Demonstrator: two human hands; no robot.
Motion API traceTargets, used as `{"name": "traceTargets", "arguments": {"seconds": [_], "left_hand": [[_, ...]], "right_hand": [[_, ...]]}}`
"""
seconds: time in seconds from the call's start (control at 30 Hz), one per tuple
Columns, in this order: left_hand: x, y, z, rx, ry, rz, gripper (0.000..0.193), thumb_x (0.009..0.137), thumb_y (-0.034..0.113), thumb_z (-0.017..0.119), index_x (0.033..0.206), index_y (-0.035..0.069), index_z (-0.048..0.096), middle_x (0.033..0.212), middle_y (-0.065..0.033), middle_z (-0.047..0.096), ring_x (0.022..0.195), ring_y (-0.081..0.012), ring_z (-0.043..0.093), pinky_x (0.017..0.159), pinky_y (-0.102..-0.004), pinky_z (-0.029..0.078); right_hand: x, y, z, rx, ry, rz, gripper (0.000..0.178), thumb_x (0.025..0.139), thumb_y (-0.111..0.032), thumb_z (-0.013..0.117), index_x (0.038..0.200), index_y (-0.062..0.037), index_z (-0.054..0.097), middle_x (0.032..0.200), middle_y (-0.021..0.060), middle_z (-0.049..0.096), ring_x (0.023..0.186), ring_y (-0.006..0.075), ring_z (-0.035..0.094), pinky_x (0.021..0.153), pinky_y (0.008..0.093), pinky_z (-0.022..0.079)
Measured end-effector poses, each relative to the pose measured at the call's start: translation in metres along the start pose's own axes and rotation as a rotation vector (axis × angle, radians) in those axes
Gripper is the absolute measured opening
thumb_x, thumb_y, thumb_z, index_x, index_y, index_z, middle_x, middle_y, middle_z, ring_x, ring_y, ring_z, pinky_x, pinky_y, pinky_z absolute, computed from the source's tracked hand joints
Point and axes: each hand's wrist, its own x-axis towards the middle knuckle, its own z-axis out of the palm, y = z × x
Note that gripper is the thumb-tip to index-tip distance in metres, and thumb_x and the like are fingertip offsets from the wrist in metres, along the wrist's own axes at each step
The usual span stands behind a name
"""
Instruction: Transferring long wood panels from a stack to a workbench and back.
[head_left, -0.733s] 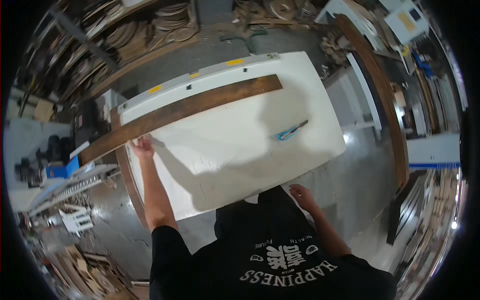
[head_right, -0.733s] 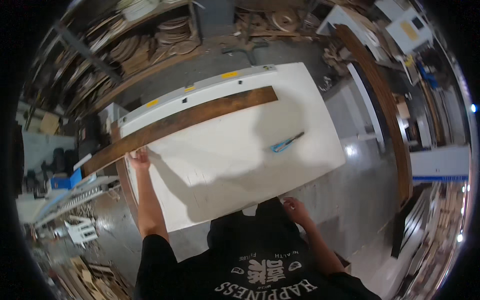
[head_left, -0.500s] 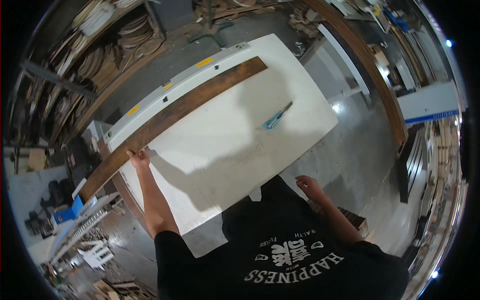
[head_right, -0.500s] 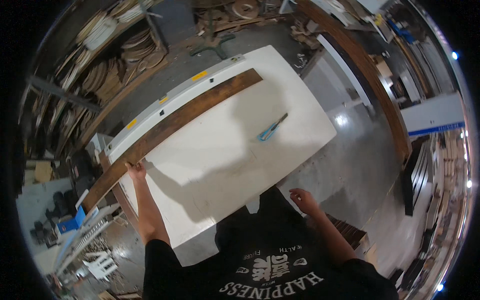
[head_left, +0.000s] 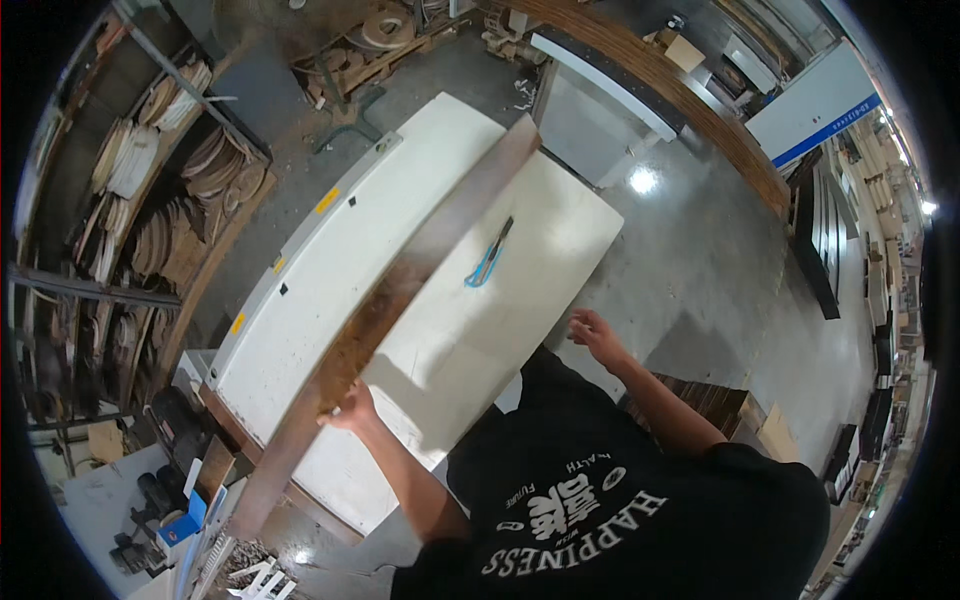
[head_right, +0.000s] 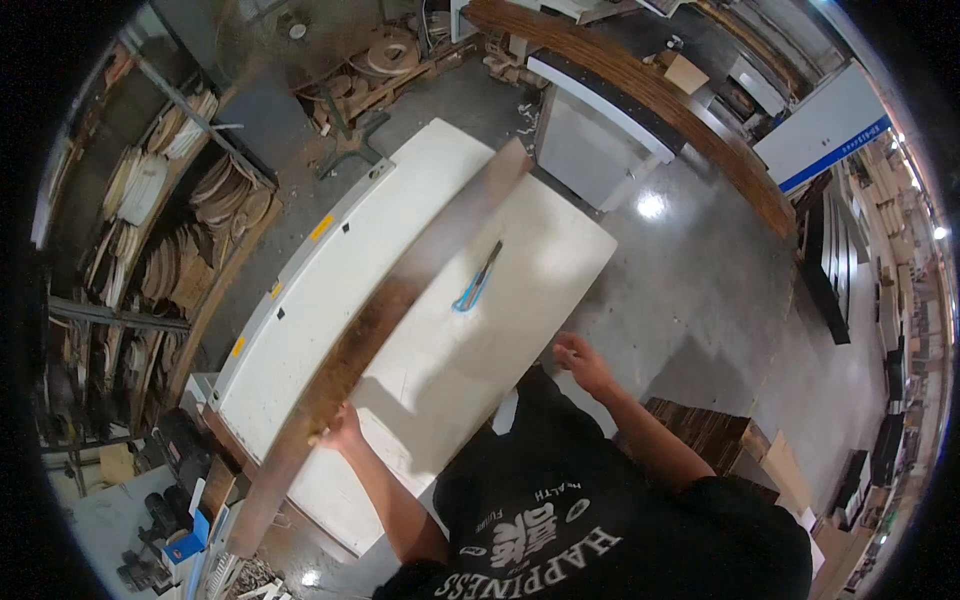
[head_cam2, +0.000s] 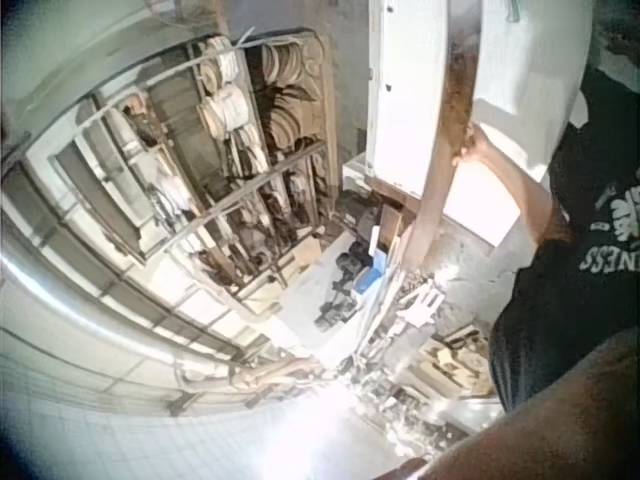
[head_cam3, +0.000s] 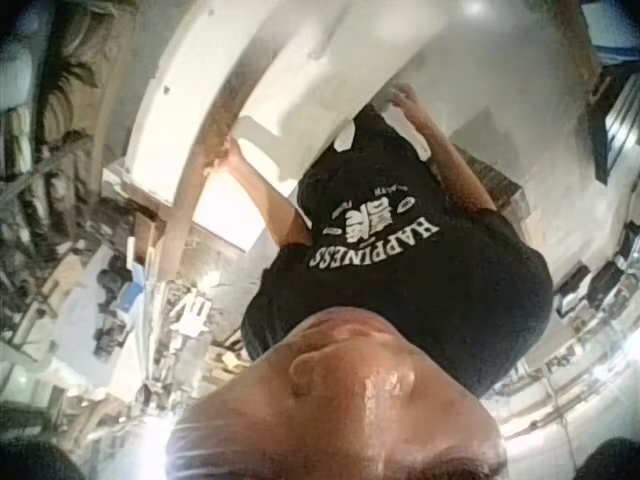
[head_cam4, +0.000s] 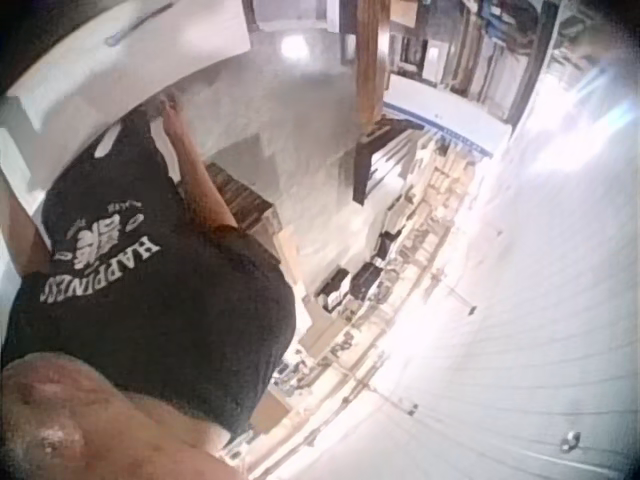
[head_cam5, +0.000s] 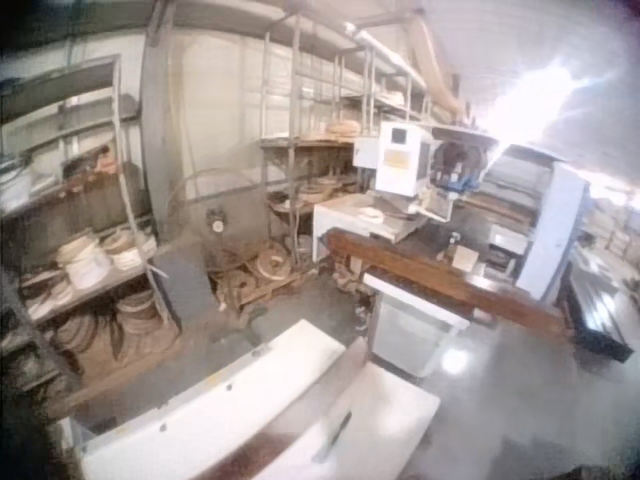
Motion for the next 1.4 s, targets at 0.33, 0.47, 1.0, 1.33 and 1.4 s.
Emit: {"name": "traceTargets", "arguments": {"seconds": [0.33,0.47,1.0,1.33,1.4], "left_hand": [[-0.07,-0.03,-0.071,0.118,-0.105,-0.037,0.098,0.088,0.092,0.03,0.114,0.005,0.066,0.108,-0.0138,0.07,0.106,-0.0338,0.065,0.106,-0.0574,0.048],[-0.079,-0.027,-0.096,0.012,-0.105,-0.08,0.031,0.089,0.028,0.056,0.063,0.012,0.053,0.059,-0.0024,0.048,0.061,-0.0218,0.051,0.088,-0.044,0.049],[-0.168,-0.064,-0.113,-0.103,-0.022,0.08,0.066,0.103,0.051,0.056,0.147,0.003,0.05,0.155,-0.0155,0.048,0.144,-0.0368,0.043,0.123,-0.0579,0.034],[-0.119,-0.04,-0.194,0.485,0.267,0.108,0.049,0.114,0.04,0.038,0.137,0.002,0.06,0.137,-0.0127,0.068,0.125,-0.03,0.065,0.11,-0.0462,0.052],[-0.118,-0.038,-0.201,0.494,0.291,0.132,0.051,0.114,0.042,0.037,0.137,0.003,0.06,0.139,-0.0125,0.067,0.127,-0.03,0.063,0.112,-0.0465,0.051]], "right_hand": [[0.129,-0.062,-0.066,0.604,0.188,0.141,0.072,0.105,-0.049,0.059,0.159,-0.0092,0.032,0.148,0.013,0.051,0.129,0.0315,0.06,0.106,0.0496,0.051],[0.166,-0.063,-0.097,0.417,0.266,0.265,0.065,0.106,-0.044,0.058,0.158,-0.0125,0.036,0.148,0.0124,0.051,0.132,0.0308,0.057,0.106,0.0512,0.052],[0.192,0.018,-0.127,0.566,0.093,0.179,0.047,0.109,-0.036,0.056,0.144,-0.0064,0.046,0.132,0.0103,0.062,0.11,0.0269,0.068,0.084,0.0441,0.061],[0.177,0.0,-0.171,0.132,-0.142,0.276,0.06,0.104,-0.053,0.061,0.129,0.0012,0.057,0.091,0.0173,0.075,0.074,0.0228,0.075,0.063,0.036,0.061],[0.184,0.004,-0.184,0.044,-0.179,0.279,0.065,0.101,-0.057,0.063,0.127,0.0025,0.057,0.084,0.0171,0.074,0.068,0.0219,0.074,0.061,0.035,0.059]]}}
